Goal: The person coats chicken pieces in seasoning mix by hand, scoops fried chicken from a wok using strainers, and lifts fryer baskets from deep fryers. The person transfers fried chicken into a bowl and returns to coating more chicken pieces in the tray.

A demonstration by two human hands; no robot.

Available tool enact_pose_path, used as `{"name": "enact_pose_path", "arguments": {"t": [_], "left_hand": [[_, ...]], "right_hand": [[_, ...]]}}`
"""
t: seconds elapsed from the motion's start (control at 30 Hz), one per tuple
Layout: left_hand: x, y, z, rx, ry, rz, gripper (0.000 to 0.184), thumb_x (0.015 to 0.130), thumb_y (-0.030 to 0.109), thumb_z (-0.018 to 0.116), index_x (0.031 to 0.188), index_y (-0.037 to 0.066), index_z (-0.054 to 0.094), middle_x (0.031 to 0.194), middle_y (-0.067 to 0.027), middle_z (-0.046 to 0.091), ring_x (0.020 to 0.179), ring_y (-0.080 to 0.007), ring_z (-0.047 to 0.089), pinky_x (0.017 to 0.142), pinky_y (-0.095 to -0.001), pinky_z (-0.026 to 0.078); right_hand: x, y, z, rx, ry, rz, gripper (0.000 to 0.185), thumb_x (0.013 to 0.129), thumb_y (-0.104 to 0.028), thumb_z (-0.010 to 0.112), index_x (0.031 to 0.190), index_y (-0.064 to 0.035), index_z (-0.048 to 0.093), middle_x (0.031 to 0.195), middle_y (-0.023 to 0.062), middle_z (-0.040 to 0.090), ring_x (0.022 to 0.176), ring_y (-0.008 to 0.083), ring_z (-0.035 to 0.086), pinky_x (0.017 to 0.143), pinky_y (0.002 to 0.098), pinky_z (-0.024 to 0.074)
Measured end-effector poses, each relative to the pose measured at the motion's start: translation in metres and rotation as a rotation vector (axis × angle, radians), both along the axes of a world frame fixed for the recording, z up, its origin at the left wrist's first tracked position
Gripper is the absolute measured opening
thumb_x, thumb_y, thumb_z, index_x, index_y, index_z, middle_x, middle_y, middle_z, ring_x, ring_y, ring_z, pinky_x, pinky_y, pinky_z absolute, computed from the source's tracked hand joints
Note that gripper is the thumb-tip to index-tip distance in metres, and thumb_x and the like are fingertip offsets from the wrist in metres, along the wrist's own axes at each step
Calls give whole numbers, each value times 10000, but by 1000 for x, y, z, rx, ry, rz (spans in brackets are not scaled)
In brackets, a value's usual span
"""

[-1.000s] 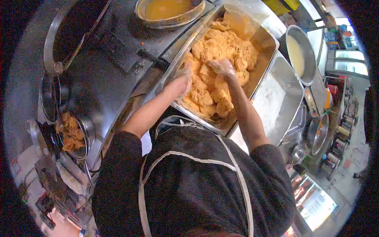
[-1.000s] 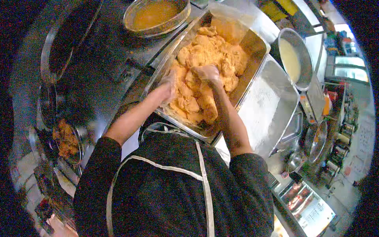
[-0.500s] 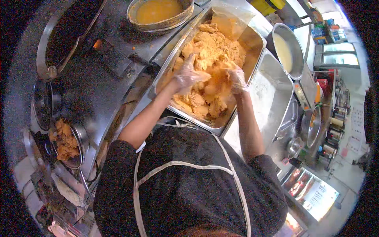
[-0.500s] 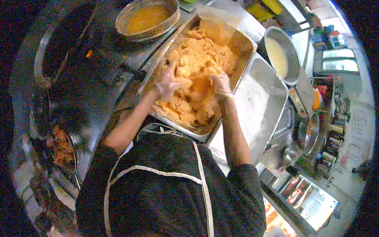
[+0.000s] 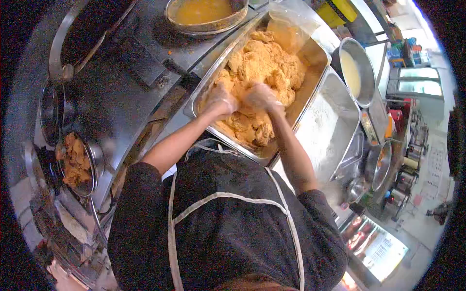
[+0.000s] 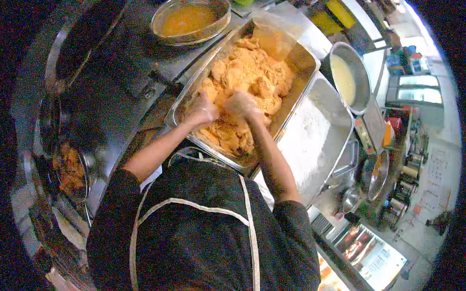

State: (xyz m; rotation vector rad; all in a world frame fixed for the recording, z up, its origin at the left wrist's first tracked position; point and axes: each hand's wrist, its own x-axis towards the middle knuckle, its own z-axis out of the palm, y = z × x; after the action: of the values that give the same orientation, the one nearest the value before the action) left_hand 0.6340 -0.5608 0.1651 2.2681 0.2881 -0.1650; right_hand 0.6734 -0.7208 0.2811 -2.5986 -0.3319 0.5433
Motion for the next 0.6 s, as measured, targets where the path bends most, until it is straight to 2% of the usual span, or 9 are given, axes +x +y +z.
{"name": "enact_pose_path", "arguments": {"t": [0.1,0.13,0.23,0.27,0.3,0.4,0.5,0.53,0.6], "left_hand": [[13,-11,-1,377,76,-127,708,636,140,581,1291,22,341,1105,-237,541,996,-333,542,935,-405,354],[25,-10,14,672,216,-712,733,645,106,576,1316,39,286,1117,-221,540,1005,-315,543,922,-400,369],[5,-2,37,247,69,102,725,644,17,569,1311,38,285,1068,-165,577,920,-286,584,889,-384,411],[7,11,45,-16,33,14,735,630,12,585,1299,24,282,1158,-173,504,1028,-282,510,934,-339,374],[7,9,51,-181,-109,42,619,652,-12,548,1232,52,342,1001,-137,537,892,-255,541,945,-351,369],[8,15,51,-586,-587,-236,464,684,-62,475,1118,99,450,706,-62,606,657,-173,605,983,-361,335],[5,27,92,163,-1156,-648,647,653,-36,502,1271,60,335,764,-67,627,737,-127,611,1002,-329,296],[3,18,96,-529,-775,-480,707,654,-11,520,1311,47,264,880,-103,614,835,-141,593,1006,-331,289],[0,-2,125,-949,-552,-326,756,663,-7,536,1338,29,197,1110,-140,506,1007,-173,515,1000,-326,300]], "right_hand": [[8,12,-22,-207,28,102,361,676,-322,622,894,-34,603,821,154,622,718,280,594,657,355,474],[10,12,-25,-272,103,79,401,671,-378,618,881,-37,601,822,158,621,713,305,587,659,378,470],[8,-4,-14,-29,84,87,365,693,-336,620,856,-10,593,749,143,604,685,278,583,635,377,465],[7,-11,-6,-22,79,83,365,693,-336,620,856,-10,593,749,143,604,685,278,583,635,377,465],[6,-19,9,127,14,181,324,697,-281,629,851,1,587,712,114,591,661,244,573,614,358,462],[5,-50,40,779,424,-374,261,697,-113,632,913,18,565,682,39,557,637,129,529,571,272,445],[1,-76,82,807,132,-357,255,778,-65,524,1029,-35,550,799,17,614,666,105,557,565,217,448],[-4,-74,97,810,120,-371,255,778,-65,524,1029,-35,550,799,17,614,666,105,557,565,217,448],[-11,-70,114,1120,218,-587,299,703,-24,564,999,1,525,787,23,571,610,92,516,539,239,450]]}}
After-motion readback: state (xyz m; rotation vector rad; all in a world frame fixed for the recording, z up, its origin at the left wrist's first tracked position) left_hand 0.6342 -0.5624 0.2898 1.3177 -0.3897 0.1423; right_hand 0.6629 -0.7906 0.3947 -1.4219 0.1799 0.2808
